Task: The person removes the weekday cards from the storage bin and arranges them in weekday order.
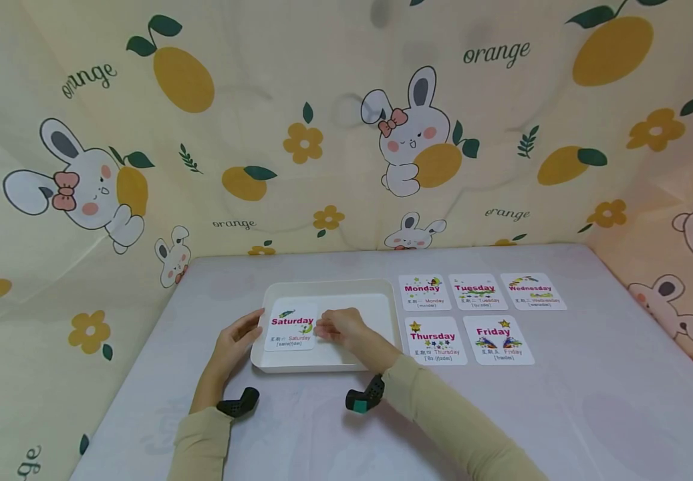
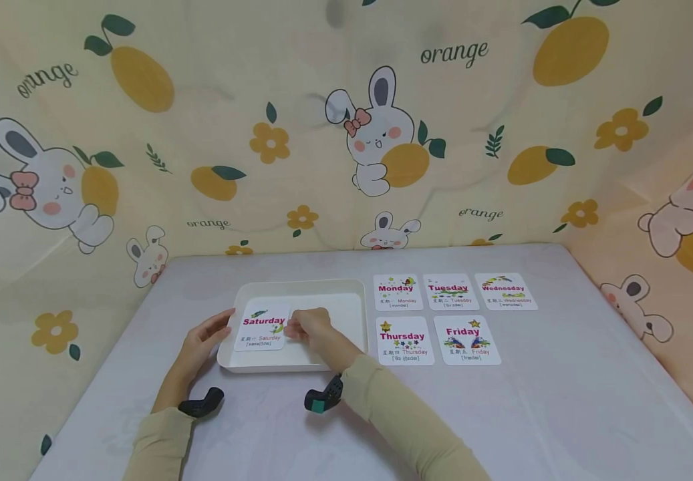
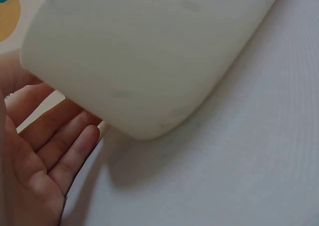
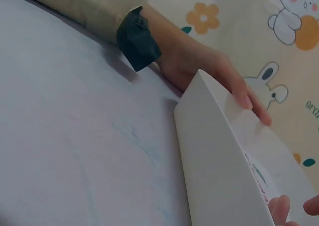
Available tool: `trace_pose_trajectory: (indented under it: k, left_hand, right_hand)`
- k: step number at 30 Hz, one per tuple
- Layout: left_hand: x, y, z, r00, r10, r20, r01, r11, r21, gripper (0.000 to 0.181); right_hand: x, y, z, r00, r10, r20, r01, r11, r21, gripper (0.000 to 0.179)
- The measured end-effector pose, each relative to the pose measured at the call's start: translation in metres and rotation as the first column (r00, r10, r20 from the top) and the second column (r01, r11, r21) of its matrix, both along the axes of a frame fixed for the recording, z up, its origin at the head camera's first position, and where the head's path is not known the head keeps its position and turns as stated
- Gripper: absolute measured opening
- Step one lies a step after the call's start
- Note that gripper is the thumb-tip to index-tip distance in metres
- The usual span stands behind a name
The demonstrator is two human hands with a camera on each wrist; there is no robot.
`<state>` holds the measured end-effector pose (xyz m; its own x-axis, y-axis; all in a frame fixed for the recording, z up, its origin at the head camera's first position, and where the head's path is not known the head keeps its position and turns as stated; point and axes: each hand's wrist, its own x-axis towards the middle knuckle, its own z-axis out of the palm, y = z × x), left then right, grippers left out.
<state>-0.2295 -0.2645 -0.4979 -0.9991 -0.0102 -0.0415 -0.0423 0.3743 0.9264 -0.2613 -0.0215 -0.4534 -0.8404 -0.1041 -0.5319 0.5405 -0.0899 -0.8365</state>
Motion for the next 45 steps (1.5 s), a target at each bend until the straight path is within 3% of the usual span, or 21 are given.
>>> trace_pose_trajectory:
  k: [7,13,17,21,27,45]
  left_hand:
    - [-0.001,0.0,-0.002,1.0,0.004,0.011,-0.004,1.0,-0.006,0.046]
    - [-0.002,0.0,-0.001,1.0,0.01,0.013,-0.01,1.0,-0.013,0.045]
    - [-0.002,-0.001,-0.002,1.0,0.01,0.005,-0.01,0.999,-0.033,0.045]
    - [-0.002,-0.001,-0.002,1.0,0.014,0.002,-0.014,0.999,-0.04,0.045]
    - [-0.002,0.0,-0.001,1.0,0.005,0.001,-0.005,0.999,-0.035,0.046]
    - [-0.002,0.001,-0.002,1.0,0.015,0.02,-0.014,0.999,-0.031,0.045]
  right_hand:
    - [-0.003,-0.003,-0.004,0.997,0.057,-0.06,-0.049,0.991,0.121,0.035]
    - [0.0,-0.009,-0.01,0.97,0.152,-0.187,-0.089,0.948,0.306,0.032]
    - [0.003,-0.014,-0.012,0.958,0.164,-0.236,-0.068,0.928,0.367,0.034]
    - [0.005,-0.016,-0.014,0.958,0.136,-0.252,-0.034,0.928,0.37,0.035]
    - [0.005,-0.017,-0.013,0.974,0.064,-0.218,0.007,0.951,0.309,0.026]
    - [0.008,-0.01,-0.004,0.978,0.081,-0.193,-0.033,0.97,0.239,0.02]
